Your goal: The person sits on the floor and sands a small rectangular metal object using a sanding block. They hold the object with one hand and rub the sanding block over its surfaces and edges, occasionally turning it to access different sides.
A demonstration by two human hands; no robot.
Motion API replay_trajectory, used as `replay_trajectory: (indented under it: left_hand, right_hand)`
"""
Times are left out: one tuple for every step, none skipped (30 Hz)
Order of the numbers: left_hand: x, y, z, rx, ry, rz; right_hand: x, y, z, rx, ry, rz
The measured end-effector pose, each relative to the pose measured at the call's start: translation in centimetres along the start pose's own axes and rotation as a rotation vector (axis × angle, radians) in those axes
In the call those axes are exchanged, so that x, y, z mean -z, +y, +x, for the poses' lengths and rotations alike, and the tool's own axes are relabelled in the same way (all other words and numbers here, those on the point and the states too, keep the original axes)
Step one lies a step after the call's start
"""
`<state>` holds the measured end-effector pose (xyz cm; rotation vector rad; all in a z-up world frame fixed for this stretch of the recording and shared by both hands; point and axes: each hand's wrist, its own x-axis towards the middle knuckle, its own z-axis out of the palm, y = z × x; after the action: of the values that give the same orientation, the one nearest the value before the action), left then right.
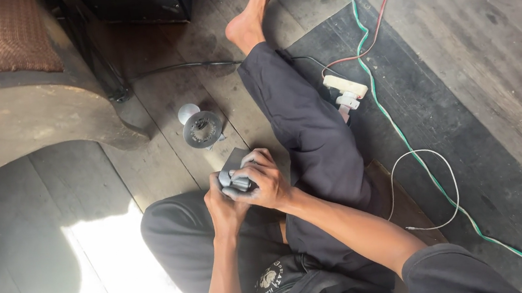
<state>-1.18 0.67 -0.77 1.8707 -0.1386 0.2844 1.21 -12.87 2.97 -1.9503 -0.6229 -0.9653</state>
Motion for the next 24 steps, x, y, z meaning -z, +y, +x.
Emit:
replay_trajectory:
  left_hand:
    - [-0.1,-0.2,-0.1,-0.005,-0.003,-0.005]
    - [-0.1,-0.4,-0.2,0.007,0.002,-0.015]
    - [-0.1,-0.6,-0.3,0.02,0.007,-0.025]
    - [-0.2,-0.7,-0.2,0.018,0.006,-0.027]
    - [-0.3,-0.8,-0.2,0.031,0.009,-0.01]
    - [-0.4,-0.9,-0.3,0.045,0.011,0.009]
    - [-0.3,-0.5,-0.2,0.045,0.009,0.008]
    - [-0.3,0.0,0.0,0.041,0.004,0.016]
    - [-0.3,0.4,0.2,0.037,-0.001,0.023]
    - [-0.3,0.1,0.1,0.038,-0.002,0.023]
    - [-0.4,-0.1,0.1,0.044,0.002,0.019]
    - [-0.5,-0.3,0.1,0.049,0.007,0.014]
    - [-0.5,-0.2,0.0,0.047,0.007,0.012]
    - [-0.4,0.0,0.0,0.057,0.01,0.033]
    - [-0.3,0.1,-0.1,0.067,0.013,0.054]
    - [-0.4,0.0,-0.1,0.066,0.013,0.054]
    - [-0.4,0.0,-0.1,0.064,0.019,0.044]
    - [-0.4,-0.1,-0.2,0.063,0.024,0.035]
    - [-0.3,-0.1,-0.2,0.062,0.023,0.036]
    - [-0.2,-0.1,-0.2,0.072,0.016,0.02]
    - [-0.2,-0.2,-0.1,0.081,0.01,0.003]
    - [-0.2,-0.3,-0.2,0.08,0.009,0.001]
    - [-0.2,-0.4,-0.2,0.068,0.008,0.011]
    - [-0.3,-0.4,-0.3,0.057,0.007,0.02]
  right_hand:
    - [0.0,0.0,-0.1,0.003,0.002,-0.007]
    - [0.1,0.0,-0.1,-0.014,-0.002,-0.003]
    - [0.0,0.0,-0.2,-0.031,-0.007,0.001]
    - [0.1,0.0,-0.3,-0.029,-0.007,-0.002]
    - [0.0,0.1,-0.5,-0.039,-0.008,-0.016]
    - [0.0,0.0,-0.7,-0.051,-0.009,-0.03]
    - [0.1,-0.3,-0.4,-0.052,-0.009,-0.031]
    - [0.2,-0.5,-0.2,-0.062,-0.023,-0.016]
    - [0.2,-0.6,0.1,-0.072,-0.036,-0.001]
    - [0.2,-0.7,0.3,-0.073,-0.036,-0.001]
    - [0.3,-0.7,0.4,-0.062,-0.026,-0.004]
    - [0.3,-0.7,0.6,-0.049,-0.015,-0.007]
    - [0.4,-0.5,0.5,-0.048,-0.015,-0.009]
    - [0.3,-0.3,0.3,-0.044,-0.015,-0.009]
    - [0.3,-0.2,0.2,-0.041,-0.015,-0.009]
    - [0.3,-0.2,0.2,-0.04,-0.014,-0.009]
    - [0.3,-0.3,0.1,-0.04,-0.016,-0.012]
    - [0.3,-0.4,0.1,-0.042,-0.018,-0.013]
    - [0.4,-0.7,0.4,-0.043,-0.016,-0.013]
    - [0.6,-1.0,0.8,-0.057,-0.037,0.002]
    - [0.7,-1.4,1.1,-0.07,-0.057,0.017]
    - [0.7,-1.3,1.2,-0.069,-0.056,0.015]
    - [0.7,-1.2,1.2,-0.063,-0.049,0.021]
    - [0.7,-1.2,1.2,-0.056,-0.043,0.028]
